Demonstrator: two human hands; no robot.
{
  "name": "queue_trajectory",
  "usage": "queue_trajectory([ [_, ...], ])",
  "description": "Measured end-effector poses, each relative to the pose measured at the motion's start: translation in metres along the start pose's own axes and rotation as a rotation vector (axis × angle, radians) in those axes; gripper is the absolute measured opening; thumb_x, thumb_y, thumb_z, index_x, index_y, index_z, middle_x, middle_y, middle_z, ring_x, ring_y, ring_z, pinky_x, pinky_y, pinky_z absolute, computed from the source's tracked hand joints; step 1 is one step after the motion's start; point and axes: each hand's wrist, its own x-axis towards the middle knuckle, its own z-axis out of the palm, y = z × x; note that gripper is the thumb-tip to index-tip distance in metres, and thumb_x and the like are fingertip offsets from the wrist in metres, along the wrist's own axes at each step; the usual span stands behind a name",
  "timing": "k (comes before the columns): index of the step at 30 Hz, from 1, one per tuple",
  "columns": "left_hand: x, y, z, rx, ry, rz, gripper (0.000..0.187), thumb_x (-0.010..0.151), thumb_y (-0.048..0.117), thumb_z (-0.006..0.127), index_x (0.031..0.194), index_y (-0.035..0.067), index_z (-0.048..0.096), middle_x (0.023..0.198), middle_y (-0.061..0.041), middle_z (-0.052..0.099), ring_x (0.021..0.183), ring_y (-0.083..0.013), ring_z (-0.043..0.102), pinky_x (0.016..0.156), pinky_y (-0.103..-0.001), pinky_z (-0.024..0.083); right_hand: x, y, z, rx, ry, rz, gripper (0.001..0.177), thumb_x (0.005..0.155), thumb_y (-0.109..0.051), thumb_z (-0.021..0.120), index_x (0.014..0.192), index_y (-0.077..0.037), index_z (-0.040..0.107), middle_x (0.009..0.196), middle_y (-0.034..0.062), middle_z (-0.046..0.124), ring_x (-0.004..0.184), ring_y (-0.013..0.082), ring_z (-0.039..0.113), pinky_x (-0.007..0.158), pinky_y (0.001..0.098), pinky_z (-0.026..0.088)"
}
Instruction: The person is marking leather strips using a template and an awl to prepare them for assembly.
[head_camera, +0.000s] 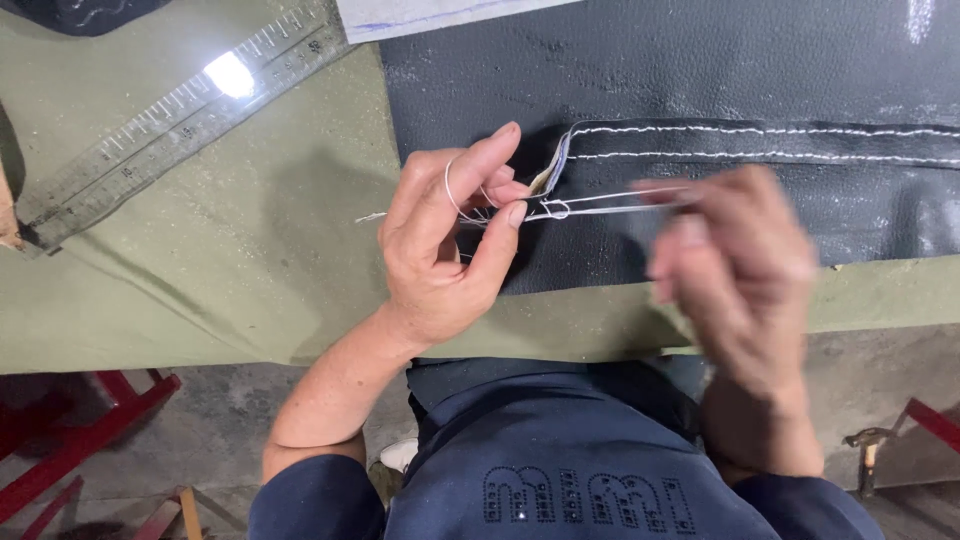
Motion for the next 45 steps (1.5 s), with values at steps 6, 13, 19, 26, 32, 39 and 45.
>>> queue_trajectory([
  [6,-0.001,-0.002,-0.006,0.017,0.045,-0.055,0.047,0.104,-0.009,0.068,0.144,0.012,0.056,0.120,-0.007,0.055,0.099,-0.0155,0.074,0.095,-0.025,0.069,-0.013,0.004,-0.046,0.060,0.202,0.347,0.024,0.124,-0.015,0.045,0.137,0.002,0.055,0.089,0.0113,0.051,0.053,0.0134,0.044,0.047,0.0251,0.034],
  [13,0.000,0.000,-0.008,-0.037,-0.004,-0.081,0.046,0.106,-0.003,0.067,0.147,0.013,0.054,0.123,-0.008,0.056,0.096,-0.0123,0.071,0.094,-0.024,0.065,-0.014,0.034,-0.063,0.017,0.106,0.098,0.029,0.116,0.009,0.048,0.144,0.003,0.049,0.128,0.0202,0.048,0.067,0.0169,0.051,0.058,0.0288,0.043],
  [19,0.000,0.003,-0.009,-0.095,0.007,-0.074,0.052,0.104,-0.004,0.069,0.151,0.011,0.050,0.126,-0.011,0.058,0.101,-0.0116,0.070,0.101,-0.026,0.064,0.069,-0.003,-0.013,-0.044,-0.256,-0.317,0.034,0.105,-0.003,0.068,0.139,-0.003,0.062,0.137,0.0207,0.058,0.125,0.0299,0.061,0.106,0.0392,0.052],
  [26,0.005,-0.009,-0.017,-0.562,0.058,-0.305,0.052,0.102,0.008,0.068,0.152,0.006,0.051,0.123,-0.009,0.063,0.094,-0.0159,0.071,0.093,-0.027,0.060,0.088,0.002,0.006,0.059,-0.585,-0.224,0.012,0.101,-0.014,0.067,0.105,-0.004,0.072,0.083,0.0033,0.063,0.075,0.0154,0.056,0.065,0.0289,0.042],
  [32,0.007,-0.023,-0.023,-0.921,0.104,-0.439,0.047,0.106,0.000,0.061,0.152,0.000,0.050,0.112,-0.006,0.064,0.075,-0.0100,0.056,0.079,-0.028,0.059,0.079,0.005,0.006,0.066,-0.550,-0.203,0.010,0.101,-0.016,0.068,0.101,-0.007,0.073,0.083,0.0011,0.063,0.073,0.0129,0.057,0.057,0.0269,0.042],
  [39,0.013,-0.030,-0.041,-0.935,0.132,-0.478,0.048,0.105,-0.002,0.063,0.151,0.003,0.054,0.106,-0.004,0.067,0.065,-0.0073,0.038,0.062,-0.023,0.041,0.079,0.011,0.006,0.079,-0.551,-0.214,0.012,0.100,-0.017,0.068,0.097,-0.006,0.073,0.077,0.0005,0.060,0.068,0.0124,0.052,0.049,0.0264,0.038],
  [45,0.022,-0.020,-0.054,-0.754,0.060,-0.496,0.044,0.102,-0.001,0.064,0.146,-0.002,0.057,0.102,-0.006,0.066,0.058,-0.0058,0.045,0.057,-0.024,0.045,0.080,0.013,0.007,0.092,-0.581,-0.264,0.016,0.102,-0.019,0.065,0.094,-0.006,0.071,0.074,0.0010,0.057,0.066,0.0141,0.050,0.059,0.0286,0.037],
])
